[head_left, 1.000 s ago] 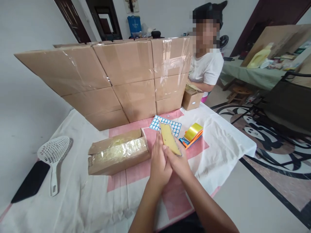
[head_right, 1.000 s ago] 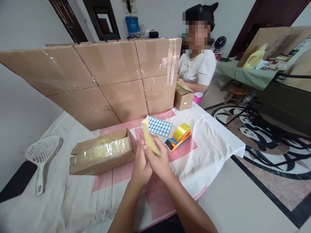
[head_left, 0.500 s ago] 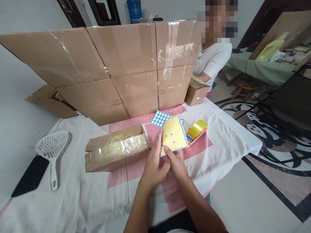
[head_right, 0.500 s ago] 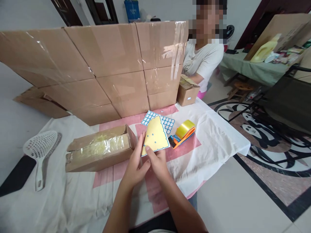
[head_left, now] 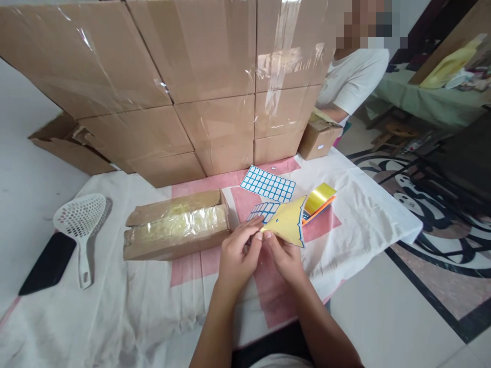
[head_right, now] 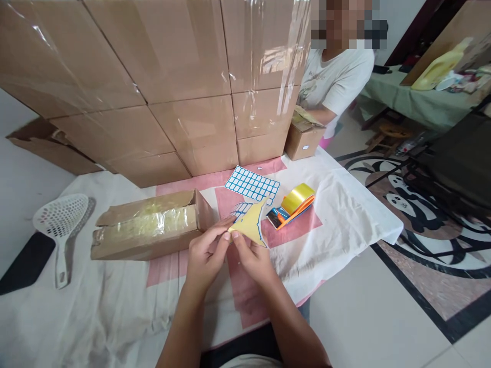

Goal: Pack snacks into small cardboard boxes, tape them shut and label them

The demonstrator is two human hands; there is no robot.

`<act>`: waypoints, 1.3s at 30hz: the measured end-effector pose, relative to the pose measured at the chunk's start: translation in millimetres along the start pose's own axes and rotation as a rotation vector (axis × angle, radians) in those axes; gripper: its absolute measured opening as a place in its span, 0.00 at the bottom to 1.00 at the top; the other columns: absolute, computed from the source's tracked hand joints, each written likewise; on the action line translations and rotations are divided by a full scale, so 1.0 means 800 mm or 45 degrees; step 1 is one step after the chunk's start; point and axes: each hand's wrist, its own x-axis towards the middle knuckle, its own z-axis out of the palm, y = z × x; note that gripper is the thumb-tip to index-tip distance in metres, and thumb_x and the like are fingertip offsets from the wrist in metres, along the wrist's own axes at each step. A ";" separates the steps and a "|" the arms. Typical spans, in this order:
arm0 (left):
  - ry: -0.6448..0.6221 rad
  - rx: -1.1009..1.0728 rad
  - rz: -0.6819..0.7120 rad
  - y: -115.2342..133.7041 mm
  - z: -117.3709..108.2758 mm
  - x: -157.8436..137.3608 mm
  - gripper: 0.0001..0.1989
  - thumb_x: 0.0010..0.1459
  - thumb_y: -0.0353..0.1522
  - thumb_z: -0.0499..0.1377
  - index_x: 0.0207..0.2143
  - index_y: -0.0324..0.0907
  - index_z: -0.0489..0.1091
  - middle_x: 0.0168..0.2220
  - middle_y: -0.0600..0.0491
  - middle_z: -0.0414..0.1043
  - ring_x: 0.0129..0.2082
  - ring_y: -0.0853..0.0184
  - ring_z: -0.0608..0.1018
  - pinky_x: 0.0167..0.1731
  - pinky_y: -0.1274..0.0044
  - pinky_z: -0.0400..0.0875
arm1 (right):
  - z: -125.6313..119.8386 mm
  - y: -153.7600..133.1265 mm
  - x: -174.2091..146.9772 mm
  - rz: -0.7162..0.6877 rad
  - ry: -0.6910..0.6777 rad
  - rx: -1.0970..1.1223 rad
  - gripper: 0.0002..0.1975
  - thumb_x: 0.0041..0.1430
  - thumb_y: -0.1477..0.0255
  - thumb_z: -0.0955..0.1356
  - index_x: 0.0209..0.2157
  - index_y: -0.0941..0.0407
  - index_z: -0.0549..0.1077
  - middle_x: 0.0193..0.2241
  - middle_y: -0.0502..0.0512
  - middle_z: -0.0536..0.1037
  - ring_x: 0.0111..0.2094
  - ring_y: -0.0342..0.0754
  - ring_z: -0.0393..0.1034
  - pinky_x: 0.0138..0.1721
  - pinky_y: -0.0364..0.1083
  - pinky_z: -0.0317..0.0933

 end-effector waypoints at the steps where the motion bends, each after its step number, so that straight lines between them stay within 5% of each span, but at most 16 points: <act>1: -0.021 0.021 0.006 0.000 -0.002 0.001 0.10 0.67 0.31 0.56 0.46 0.46 0.77 0.52 0.50 0.80 0.55 0.60 0.79 0.58 0.66 0.74 | -0.001 -0.001 0.000 -0.001 0.013 -0.014 0.10 0.62 0.62 0.72 0.43 0.49 0.82 0.45 0.53 0.84 0.51 0.53 0.76 0.63 0.56 0.63; 10: 0.026 0.096 -0.111 0.006 -0.001 0.003 0.14 0.70 0.36 0.52 0.43 0.45 0.78 0.43 0.50 0.83 0.42 0.64 0.83 0.45 0.74 0.77 | -0.005 -0.014 -0.001 0.083 0.039 0.051 0.15 0.59 0.59 0.73 0.45 0.51 0.80 0.42 0.54 0.84 0.51 0.56 0.76 0.59 0.56 0.67; 14: 0.232 -0.040 -0.222 0.006 -0.003 0.000 0.14 0.70 0.38 0.52 0.41 0.43 0.77 0.39 0.51 0.82 0.39 0.66 0.82 0.41 0.76 0.76 | -0.009 -0.004 0.000 0.090 0.150 0.133 0.17 0.58 0.60 0.73 0.48 0.52 0.79 0.45 0.57 0.83 0.52 0.56 0.76 0.57 0.55 0.68; 19: 0.462 -0.185 -0.378 0.004 -0.013 -0.002 0.15 0.68 0.42 0.54 0.37 0.42 0.75 0.19 0.60 0.64 0.19 0.73 0.68 0.21 0.81 0.64 | -0.009 -0.002 0.085 0.012 0.377 0.136 0.18 0.59 0.60 0.71 0.47 0.54 0.73 0.47 0.58 0.81 0.52 0.55 0.75 0.55 0.55 0.68; 23: 0.439 -0.324 -0.364 0.008 -0.021 -0.002 0.15 0.68 0.42 0.55 0.39 0.41 0.74 0.20 0.59 0.67 0.19 0.74 0.68 0.21 0.81 0.64 | 0.004 -0.009 0.155 0.173 0.492 0.255 0.16 0.54 0.60 0.67 0.44 0.51 0.67 0.42 0.56 0.79 0.44 0.52 0.77 0.44 0.53 0.71; 27: 0.373 -0.245 -0.281 0.013 -0.031 -0.008 0.14 0.69 0.40 0.54 0.41 0.41 0.75 0.26 0.56 0.74 0.22 0.73 0.72 0.25 0.80 0.68 | 0.025 -0.013 0.112 0.029 0.582 0.243 0.16 0.57 0.61 0.67 0.46 0.48 0.66 0.47 0.53 0.75 0.48 0.49 0.73 0.47 0.49 0.68; 30: 0.244 -0.012 -0.170 0.014 -0.046 -0.015 0.12 0.68 0.37 0.54 0.43 0.43 0.76 0.28 0.56 0.76 0.25 0.72 0.74 0.26 0.81 0.67 | 0.038 -0.028 0.048 -0.002 0.180 0.261 0.08 0.63 0.62 0.67 0.37 0.52 0.73 0.36 0.52 0.76 0.38 0.47 0.72 0.41 0.45 0.65; 34: 0.065 0.135 -0.051 0.009 -0.067 -0.022 0.09 0.67 0.35 0.57 0.45 0.44 0.76 0.29 0.57 0.76 0.26 0.73 0.75 0.28 0.82 0.67 | 0.039 -0.062 0.011 0.435 -0.571 0.366 0.15 0.62 0.65 0.66 0.24 0.57 0.73 0.19 0.49 0.69 0.22 0.43 0.63 0.28 0.43 0.56; 39: 0.063 0.283 0.001 -0.002 -0.093 -0.026 0.10 0.64 0.36 0.61 0.47 0.46 0.75 0.26 0.60 0.70 0.22 0.74 0.70 0.25 0.82 0.65 | 0.040 -0.064 0.024 0.568 -0.658 0.353 0.07 0.53 0.71 0.72 0.25 0.57 0.74 0.17 0.46 0.67 0.21 0.39 0.57 0.25 0.43 0.47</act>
